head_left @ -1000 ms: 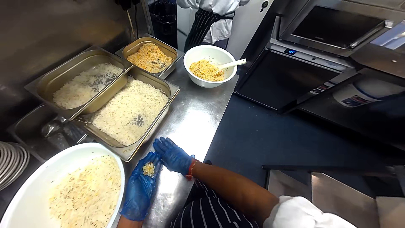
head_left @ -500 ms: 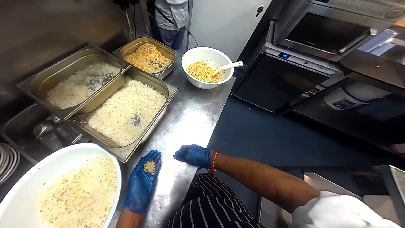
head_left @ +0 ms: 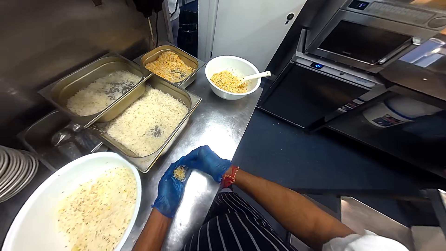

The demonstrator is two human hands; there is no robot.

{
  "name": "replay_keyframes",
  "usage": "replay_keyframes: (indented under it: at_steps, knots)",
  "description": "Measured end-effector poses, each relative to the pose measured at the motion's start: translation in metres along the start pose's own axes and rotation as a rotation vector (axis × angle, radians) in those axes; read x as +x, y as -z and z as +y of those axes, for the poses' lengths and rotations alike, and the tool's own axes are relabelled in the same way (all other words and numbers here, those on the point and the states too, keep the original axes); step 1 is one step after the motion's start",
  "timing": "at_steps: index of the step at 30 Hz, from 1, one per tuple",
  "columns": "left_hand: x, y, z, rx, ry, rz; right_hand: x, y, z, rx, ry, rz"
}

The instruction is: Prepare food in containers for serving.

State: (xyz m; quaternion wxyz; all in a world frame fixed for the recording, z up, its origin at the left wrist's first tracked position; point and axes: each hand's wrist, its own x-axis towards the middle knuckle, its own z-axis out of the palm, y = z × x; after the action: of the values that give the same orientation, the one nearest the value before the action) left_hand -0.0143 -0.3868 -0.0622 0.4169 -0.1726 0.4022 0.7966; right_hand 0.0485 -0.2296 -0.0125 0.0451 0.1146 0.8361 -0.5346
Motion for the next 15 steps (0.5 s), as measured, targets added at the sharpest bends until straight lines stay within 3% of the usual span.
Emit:
replay_keyframes:
  at_steps: [3,9,13,15]
  knots:
    - [-0.002,-0.005,0.001,-0.050,0.002,-0.007,0.004,-0.011,-0.012,-0.168,0.180,-0.131]
    - [-0.002,-0.003,0.000,-0.082,0.009,-0.005,0.004,-0.016,-0.022,-0.350,0.212,-0.024]
    - [-0.007,-0.006,0.005,-0.118,0.010,-0.030,-0.002,-0.008,-0.022,-0.207,0.262,-0.077]
    - [-0.011,-0.005,0.009,-0.097,0.019,-0.030,-0.011,0.002,-0.018,-0.094,0.230,-0.003]
